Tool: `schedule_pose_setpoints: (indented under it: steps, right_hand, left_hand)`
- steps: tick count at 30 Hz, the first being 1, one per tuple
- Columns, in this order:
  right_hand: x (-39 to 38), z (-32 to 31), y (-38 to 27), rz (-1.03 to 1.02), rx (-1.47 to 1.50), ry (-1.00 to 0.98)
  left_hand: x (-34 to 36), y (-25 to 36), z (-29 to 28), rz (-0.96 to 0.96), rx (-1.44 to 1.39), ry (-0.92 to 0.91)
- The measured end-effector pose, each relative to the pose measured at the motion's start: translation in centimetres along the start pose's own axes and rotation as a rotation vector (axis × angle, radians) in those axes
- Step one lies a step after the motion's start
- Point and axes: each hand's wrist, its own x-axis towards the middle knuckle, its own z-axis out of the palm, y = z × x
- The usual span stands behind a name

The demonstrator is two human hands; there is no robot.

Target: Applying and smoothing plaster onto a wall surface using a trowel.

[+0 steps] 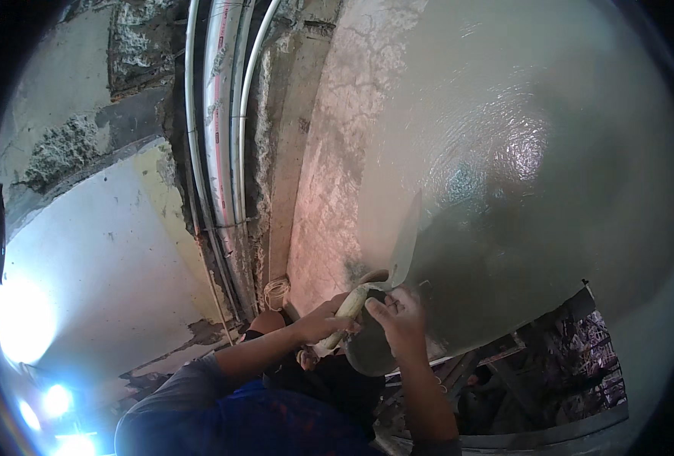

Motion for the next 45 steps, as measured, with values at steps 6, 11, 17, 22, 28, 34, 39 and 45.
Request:
schedule_pose_setpoints:
  steps: [6, 11, 17, 22, 28, 34, 39, 45]
  right_hand:
    - [-0.8, 1.5, 3.4, -0.022, -0.328, 0.109]
    - [-1.2, 2.2, 3.3, 0.126, -0.058, 0.09]
    - [-1.8, 2.2, 4.1, 0.047, -0.228, 0.148]
    - [-1.4, 0.7, 2.7, 0.09, 0.038, 0.113]
    - [-1.2, -1.4, 1.4, 0.246, 0.593, 0.198]
    - [-0.2, -0.9, 0.9, 0.181, 0.356, 0.055]
    - [2.2, -0.3, 1.1, 0.168, 0.284, -0.072]
    - [5.8, 2.1, 0.3, 0.223, 0.263, -0.105]
  left_hand:
    - [2.0, -1.9, 0.9, 0.196, -0.128, -0.049]
    - [2.3, -2.5, 1.0, 0.278, 0.06, 0.011]
    - [2.0, -4.2, 1.4, 0.174, 0.098, 0.081]
    - [1.1, -2.0, -0.2, 0.017, -0.118, -0.022]
    - [2.1, -3.4, 0.1, 0.074, 0.228, 0.18]
    - [3.0, -2.6, 2.0, 0.071, 0.518, 0.259]
    - [5.8, -6.2, 1.9, 0.143, 0.45, 0.493]
    - [5.2, -3.6, 0.9, 0.171, 0.423, 0.65]
